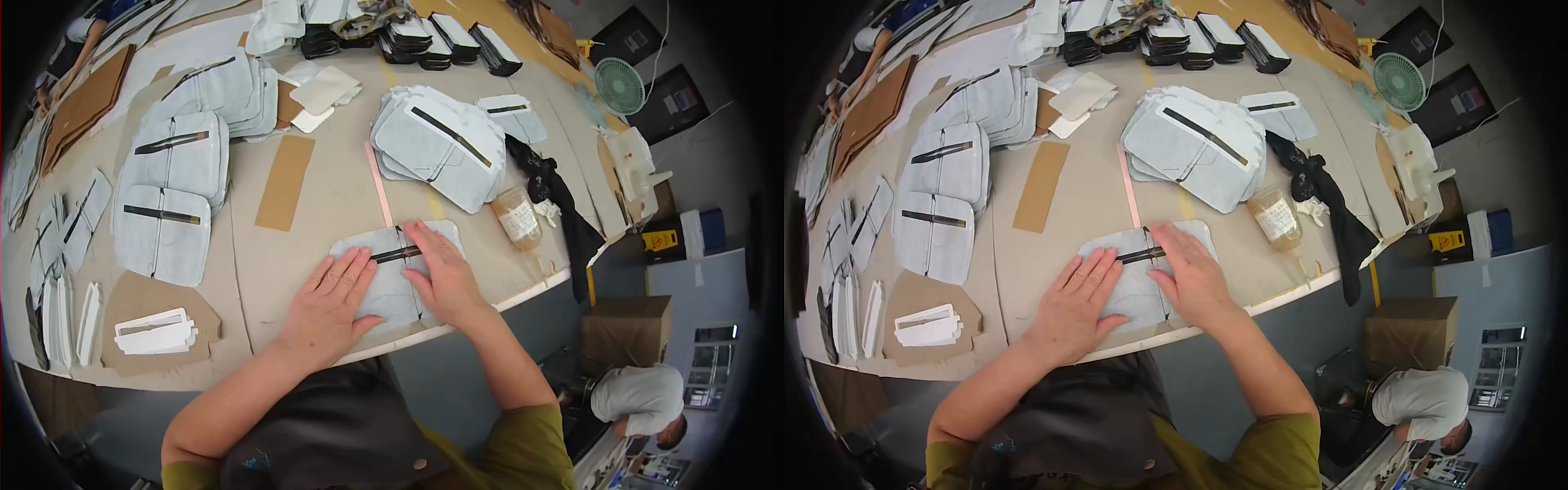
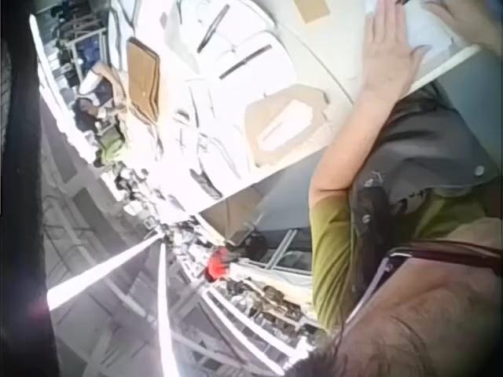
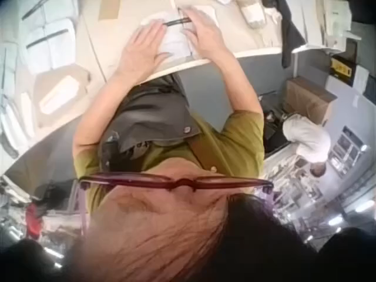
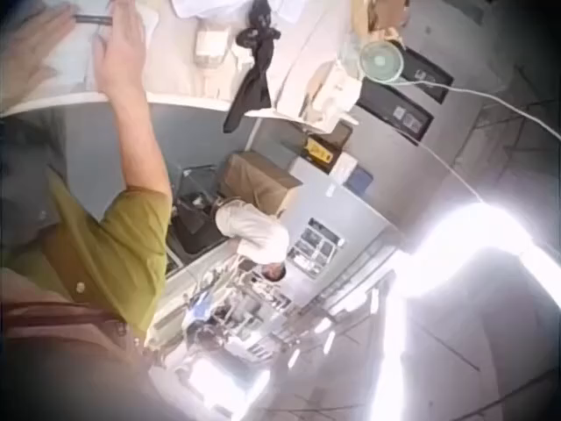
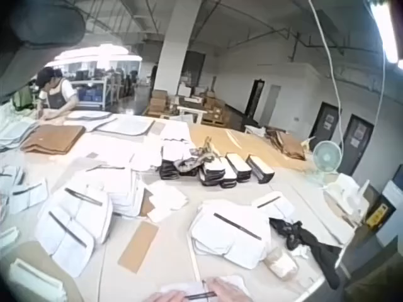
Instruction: Applying glue to leather components and assembling small zippered pouches.
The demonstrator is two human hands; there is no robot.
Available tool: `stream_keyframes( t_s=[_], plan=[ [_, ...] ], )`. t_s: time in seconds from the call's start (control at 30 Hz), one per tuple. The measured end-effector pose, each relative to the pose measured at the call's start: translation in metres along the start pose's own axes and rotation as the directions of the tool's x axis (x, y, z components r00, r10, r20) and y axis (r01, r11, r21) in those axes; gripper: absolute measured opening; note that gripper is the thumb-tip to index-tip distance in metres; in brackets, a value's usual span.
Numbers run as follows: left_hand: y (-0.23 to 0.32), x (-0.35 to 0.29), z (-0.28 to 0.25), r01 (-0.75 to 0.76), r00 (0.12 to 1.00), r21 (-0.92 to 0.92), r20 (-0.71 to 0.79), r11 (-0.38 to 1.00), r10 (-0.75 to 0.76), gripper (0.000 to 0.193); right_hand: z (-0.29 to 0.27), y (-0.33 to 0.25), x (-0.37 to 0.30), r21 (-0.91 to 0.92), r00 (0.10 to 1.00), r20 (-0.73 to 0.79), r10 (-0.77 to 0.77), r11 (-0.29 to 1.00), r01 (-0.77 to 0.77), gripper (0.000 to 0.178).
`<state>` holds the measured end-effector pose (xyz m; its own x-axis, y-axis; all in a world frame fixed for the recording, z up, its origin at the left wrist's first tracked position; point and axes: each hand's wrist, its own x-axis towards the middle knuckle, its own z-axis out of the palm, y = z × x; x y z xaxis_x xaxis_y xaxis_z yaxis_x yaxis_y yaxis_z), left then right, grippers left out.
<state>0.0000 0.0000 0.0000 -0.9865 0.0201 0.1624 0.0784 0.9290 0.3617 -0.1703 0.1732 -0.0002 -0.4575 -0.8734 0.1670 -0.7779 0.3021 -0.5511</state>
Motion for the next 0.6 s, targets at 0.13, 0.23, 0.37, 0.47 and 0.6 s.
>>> stream_keyframes(
  t_s=[0.13, 0.23, 0.37, 0.47, 0.6],
  plan=[
    [0.003, -0.008, -0.002, 0.058, 0.998, 0.019, 0.001, 0.998, -0.058, 0.071, -0.002, 0.0, -0.001, -0.102, 0.997, -0.073, 0.01, 0.995, -0.017, 0.056],
    [0.004, -0.018, -0.001, 0.079, 0.997, 0.022, -0.015, 0.997, -0.079, 0.072, 0.001, 0.008, -0.006, -0.114, 0.989, -0.139, 0.044, 0.992, -0.06, 0.054],
    [0.0, -0.026, -0.005, 0.077, 0.995, -0.074, -0.056, 0.994, -0.082, 0.069, -0.014, 0.013, -0.014, 0.271, 0.948, -0.156, 0.278, 0.935, -0.229, 0.051],
    [-0.005, -0.032, -0.012, 0.095, 0.962, -0.332, -0.213, 0.938, -0.172, 0.057, -0.06, 0.042, -0.017, 0.149, 0.865, -0.444, 0.234, 0.971, -0.187, 0.052],
    [-0.014, -0.063, -0.026, -0.018, 0.88, -0.385, -0.444, 0.923, -0.168, 0.034, -0.127, 0.088, -0.021, 0.015, 0.758, -0.47, 0.453, 0.863, -0.506, 0.077]
  ],
)
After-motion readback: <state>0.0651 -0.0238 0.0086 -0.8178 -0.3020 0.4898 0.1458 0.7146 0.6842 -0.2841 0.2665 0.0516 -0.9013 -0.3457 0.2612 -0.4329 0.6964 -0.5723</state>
